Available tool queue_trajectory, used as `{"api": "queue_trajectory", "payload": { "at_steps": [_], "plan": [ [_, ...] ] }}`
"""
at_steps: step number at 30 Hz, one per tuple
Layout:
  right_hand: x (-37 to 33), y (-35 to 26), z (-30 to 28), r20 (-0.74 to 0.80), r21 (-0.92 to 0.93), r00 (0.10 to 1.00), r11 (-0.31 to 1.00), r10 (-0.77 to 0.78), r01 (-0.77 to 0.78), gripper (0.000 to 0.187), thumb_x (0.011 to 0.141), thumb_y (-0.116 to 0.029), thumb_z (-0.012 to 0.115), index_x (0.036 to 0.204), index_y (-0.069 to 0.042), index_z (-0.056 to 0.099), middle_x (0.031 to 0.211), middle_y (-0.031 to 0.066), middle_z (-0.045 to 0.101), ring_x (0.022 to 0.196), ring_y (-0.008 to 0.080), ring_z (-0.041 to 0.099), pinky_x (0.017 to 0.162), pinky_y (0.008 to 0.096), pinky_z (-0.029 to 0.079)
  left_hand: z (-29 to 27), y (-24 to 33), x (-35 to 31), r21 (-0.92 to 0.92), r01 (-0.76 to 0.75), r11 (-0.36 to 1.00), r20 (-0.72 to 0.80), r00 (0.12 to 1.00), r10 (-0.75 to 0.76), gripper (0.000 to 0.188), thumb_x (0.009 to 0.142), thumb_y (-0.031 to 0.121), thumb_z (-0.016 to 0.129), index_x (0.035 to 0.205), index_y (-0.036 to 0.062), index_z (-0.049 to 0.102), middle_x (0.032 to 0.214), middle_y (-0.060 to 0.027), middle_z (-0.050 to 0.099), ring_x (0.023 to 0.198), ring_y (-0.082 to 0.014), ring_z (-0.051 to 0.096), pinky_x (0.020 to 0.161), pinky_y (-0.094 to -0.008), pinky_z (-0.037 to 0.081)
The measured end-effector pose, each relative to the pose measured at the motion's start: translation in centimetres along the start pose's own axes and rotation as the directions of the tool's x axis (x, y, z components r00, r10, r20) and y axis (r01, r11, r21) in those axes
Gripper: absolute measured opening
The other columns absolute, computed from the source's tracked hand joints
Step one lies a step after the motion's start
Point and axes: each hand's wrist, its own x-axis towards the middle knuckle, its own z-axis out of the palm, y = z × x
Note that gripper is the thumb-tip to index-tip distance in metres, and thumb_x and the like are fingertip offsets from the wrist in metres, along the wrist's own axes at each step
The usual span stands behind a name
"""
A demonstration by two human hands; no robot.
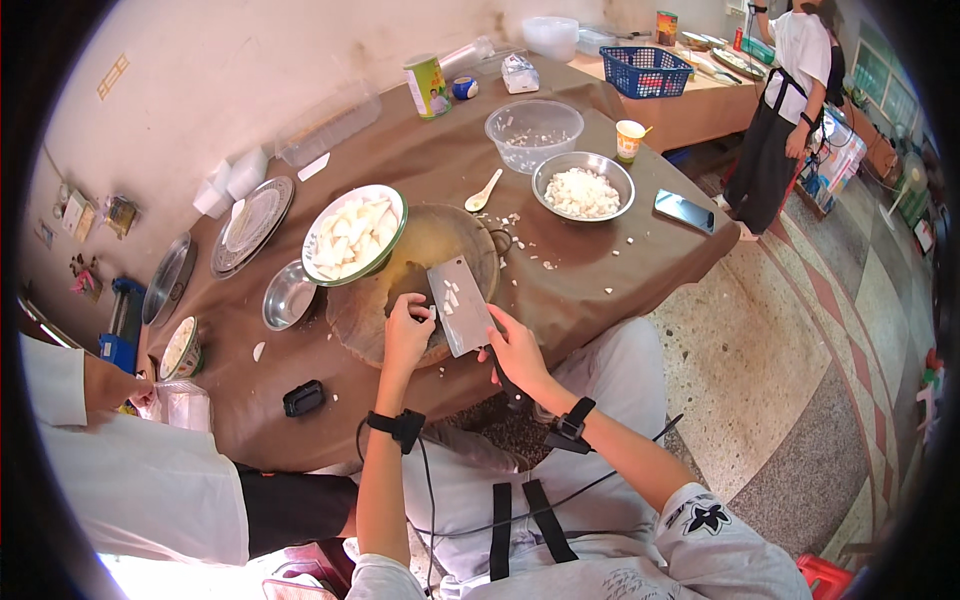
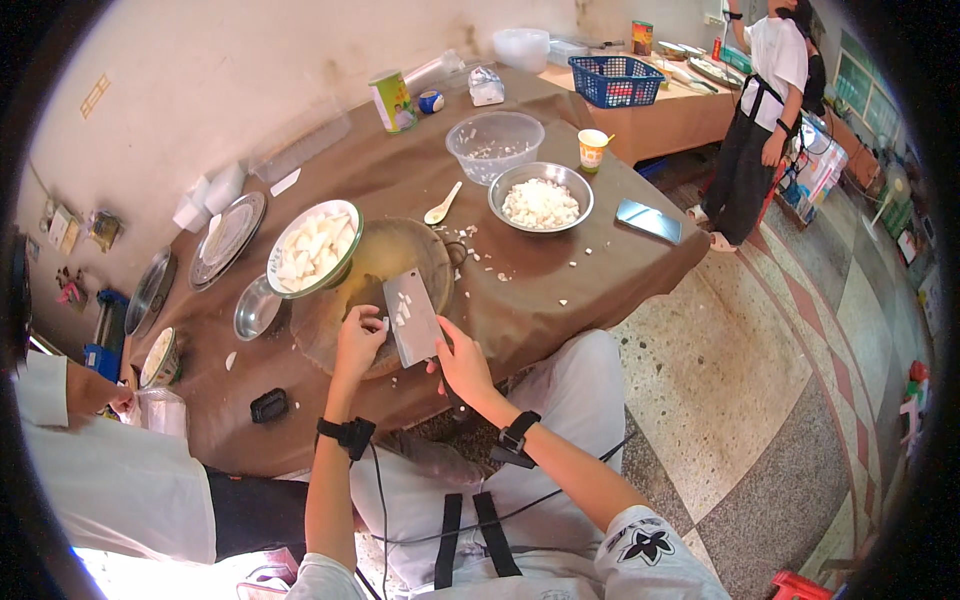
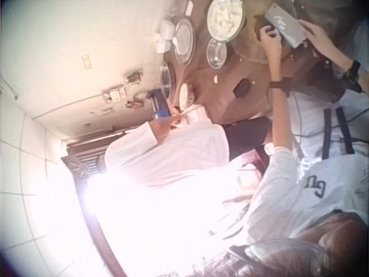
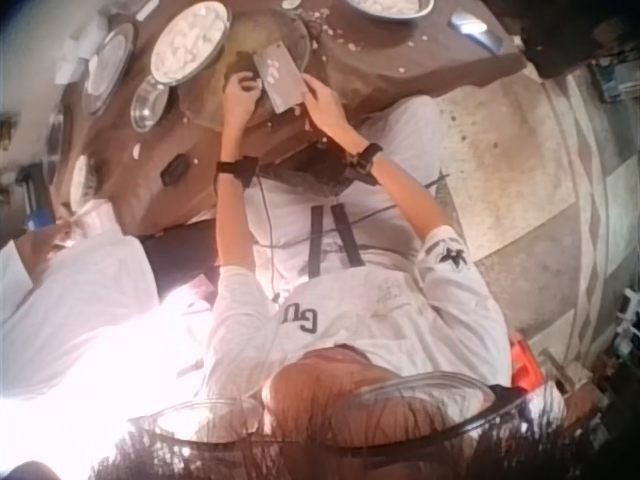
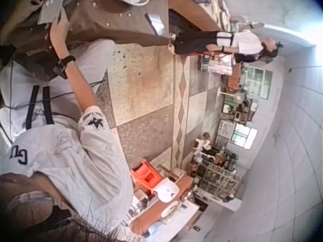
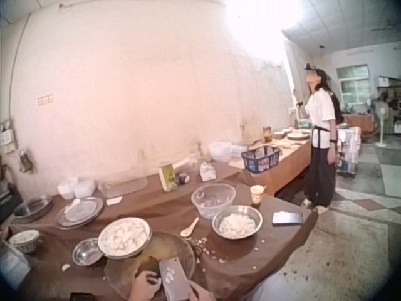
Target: The person is chopping food, likely garlic or a root vegetable, on a wooden cutting board using a cleaver.
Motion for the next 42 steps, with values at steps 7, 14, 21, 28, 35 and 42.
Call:
{"api": "queue_trajectory", "payload": {
  "at_steps": [7,14,21,28,35,42],
  "plan": [
    [0.3,0.0,-0.5,0.009,0.024,1.000,1.000,0.004,-0.004,0.048,0.109,-0.013,0.051,0.157,-0.005,0.048,0.075,0.0114,0.073,0.044,0.0175,0.062,0.042,0.0342,0.050,0.2,3.0,-0.6,0.312,-0.085,0.946,-0.006,0.996,0.091,0.045,0.082,0.009,0.078,0.125,0.0018,0.066,0.096,-0.0135,0.076,0.087,-0.0300,0.073,0.080,-0.0422,0.056],
    [0.5,0.1,-0.1,0.048,0.044,0.999,0.999,0.015,-0.017,0.050,0.112,-0.017,0.049,0.160,-0.008,0.044,0.079,0.0102,0.073,0.043,0.0153,0.060,0.039,0.0316,0.048,-1.1,0.9,0.7,0.177,-0.050,0.983,0.057,0.998,0.040,0.039,0.084,0.013,0.077,0.120,0.0011,0.069,0.092,-0.0141,0.075,0.088,-0.0261,0.073,0.081,-0.0387,0.057],
    [0.2,-0.6,-0.5,0.016,0.030,1.000,0.999,0.009,-0.009,0.046,0.109,-0.013,0.050,0.155,-0.005,0.050,0.076,0.0116,0.074,0.044,0.0170,0.063,0.041,0.0334,0.050,-1.0,3.1,0.4,0.360,-0.071,0.930,0.130,0.991,0.025,0.019,0.087,0.017,0.076,0.095,-0.0005,0.076,0.091,-0.0157,0.074,0.086,-0.0289,0.072,0.079,-0.0387,0.056],
    [0.4,-0.3,-0.4,0.042,0.023,0.999,1.000,0.018,-0.019,0.049,0.111,-0.015,0.050,0.158,-0.008,0.047,0.078,0.0105,0.074,0.044,0.0159,0.061,0.040,0.0322,0.049,-1.1,4.3,-0.1,0.211,-0.168,0.963,0.075,0.985,0.155,0.023,0.094,0.019,0.073,0.101,-0.0024,0.075,0.088,-0.0162,0.077,0.079,-0.0270,0.073,0.073,-0.0389,0.056],
    [0.7,-0.1,-0.7,0.054,0.019,0.998,1.000,0.023,-0.024,0.050,0.112,-0.017,0.050,0.160,-0.009,0.044,0.079,0.0096,0.073,0.044,0.0150,0.061,0.040,0.0309,0.048,-0.9,6.3,-0.2,0.081,-0.048,0.996,0.111,0.993,0.039,0.026,0.100,0.011,0.063,0.118,-0.0049,0.072,0.094,-0.0098,0.079,0.072,-0.0130,0.070,0.055,-0.0288,0.058],
    [0.7,0.0,-0.6,0.047,0.003,0.998,1.000,0.030,-0.030,0.050,0.112,-0.018,0.050,0.160,-0.009,0.044,0.078,0.0095,0.073,0.044,0.0155,0.061,0.040,0.0313,0.048,-0.5,6.8,0.2,-0.054,0.027,0.998,0.128,0.992,-0.020,0.023,0.101,0.008,0.062,0.117,-0.0046,0.072,0.093,-0.0094,0.078,0.072,-0.0106,0.069,0.054,-0.0261,0.059]
  ]
}}
